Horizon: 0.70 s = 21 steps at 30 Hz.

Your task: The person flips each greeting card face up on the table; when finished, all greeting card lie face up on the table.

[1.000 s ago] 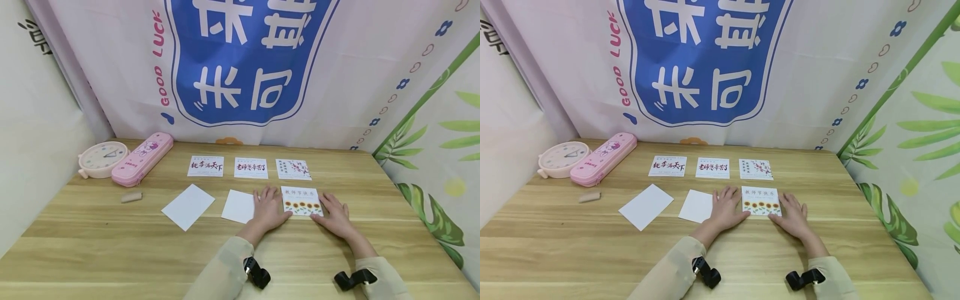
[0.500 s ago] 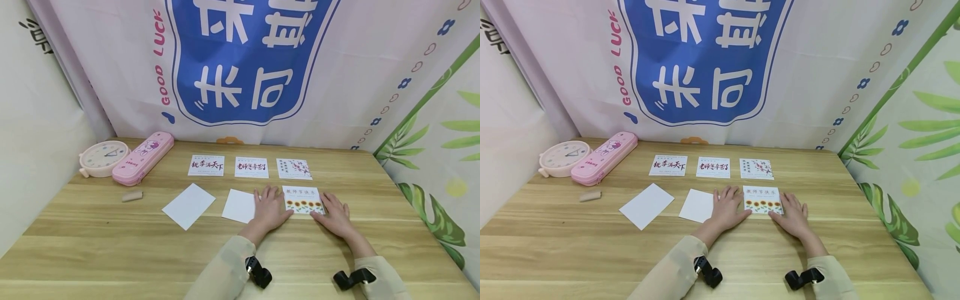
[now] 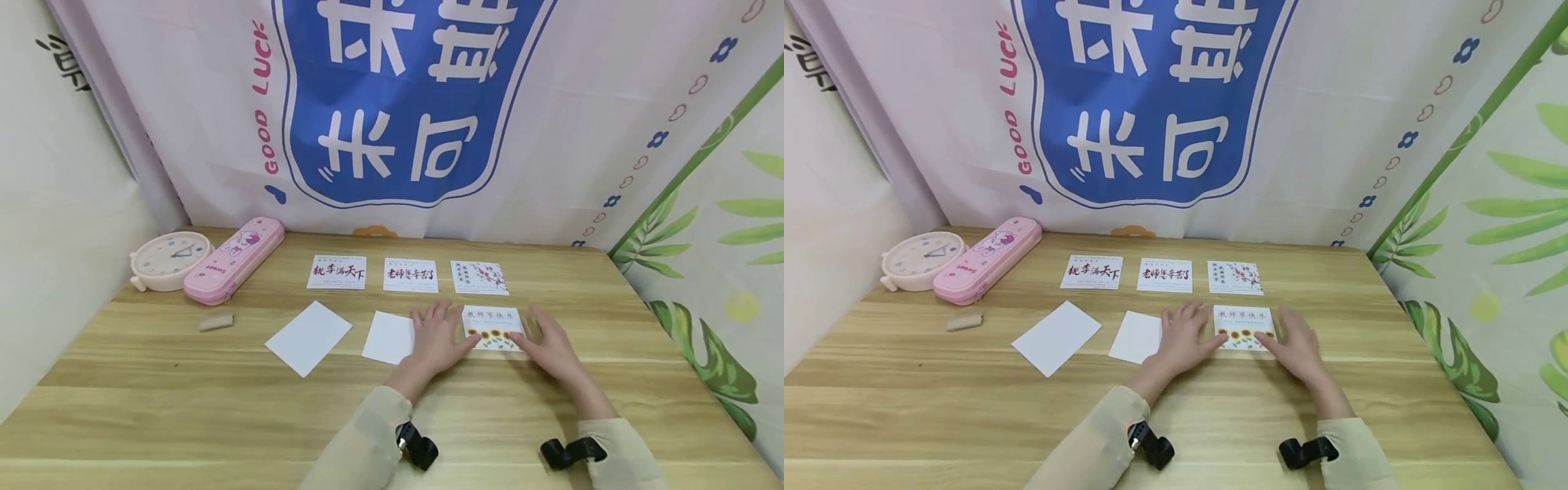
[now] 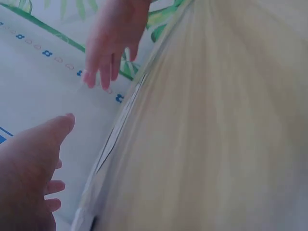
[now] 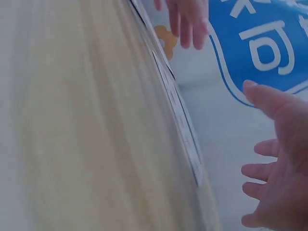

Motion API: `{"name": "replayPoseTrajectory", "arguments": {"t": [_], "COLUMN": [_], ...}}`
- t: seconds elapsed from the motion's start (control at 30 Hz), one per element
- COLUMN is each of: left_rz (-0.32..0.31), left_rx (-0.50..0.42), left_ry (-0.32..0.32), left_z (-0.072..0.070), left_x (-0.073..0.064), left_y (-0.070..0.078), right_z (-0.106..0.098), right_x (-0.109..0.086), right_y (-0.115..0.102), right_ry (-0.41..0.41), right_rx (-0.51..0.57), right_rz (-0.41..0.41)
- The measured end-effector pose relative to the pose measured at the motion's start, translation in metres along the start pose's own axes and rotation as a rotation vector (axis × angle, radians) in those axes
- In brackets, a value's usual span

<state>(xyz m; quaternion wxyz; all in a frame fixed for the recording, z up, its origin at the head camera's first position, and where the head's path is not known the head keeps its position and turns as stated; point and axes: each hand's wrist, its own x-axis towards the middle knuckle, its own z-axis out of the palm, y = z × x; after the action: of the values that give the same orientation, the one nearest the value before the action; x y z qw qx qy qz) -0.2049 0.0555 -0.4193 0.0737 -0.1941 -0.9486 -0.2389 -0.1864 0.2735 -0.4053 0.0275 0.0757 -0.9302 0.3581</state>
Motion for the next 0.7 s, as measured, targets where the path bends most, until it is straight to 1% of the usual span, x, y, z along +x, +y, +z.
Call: {"name": "replayPoseTrajectory", "arguments": {"t": [0.13,0.27,0.33,0.47,0.57,0.63,0.7], "left_rz": [0.006,0.011,0.006,0.018,0.026,0.018,0.0], "left_rx": [-0.055,-0.098,-0.083,-0.028,-0.012,-0.007,-0.011], "left_ry": [0.011,0.028,0.027,0.027,0.052,0.062,0.055], "left_z": [-0.019,-0.041,-0.05,-0.067,-0.078,-0.084,-0.089], "left_x": [-0.004,-0.01,-0.015,-0.027,-0.036,-0.041,-0.046], "left_y": [-0.009,-0.027,-0.037,-0.058,-0.074,-0.085,-0.093], "right_z": [-0.002,0.007,0.014,0.031,0.042,0.049,0.057], "right_x": [0.002,0.007,0.009,0.012,0.016,0.018,0.021], "right_y": [-0.02,-0.039,-0.047,-0.064,-0.076,-0.083,-0.088], "right_ry": [0.003,0.015,0.01,-0.011,-0.036,-0.057,-0.085], "right_rx": [0.068,0.106,0.112,0.115,0.124,0.138,0.154], "right_rz": [-0.015,-0.07,-0.104,-0.147,-0.169,-0.175,-0.181]}}
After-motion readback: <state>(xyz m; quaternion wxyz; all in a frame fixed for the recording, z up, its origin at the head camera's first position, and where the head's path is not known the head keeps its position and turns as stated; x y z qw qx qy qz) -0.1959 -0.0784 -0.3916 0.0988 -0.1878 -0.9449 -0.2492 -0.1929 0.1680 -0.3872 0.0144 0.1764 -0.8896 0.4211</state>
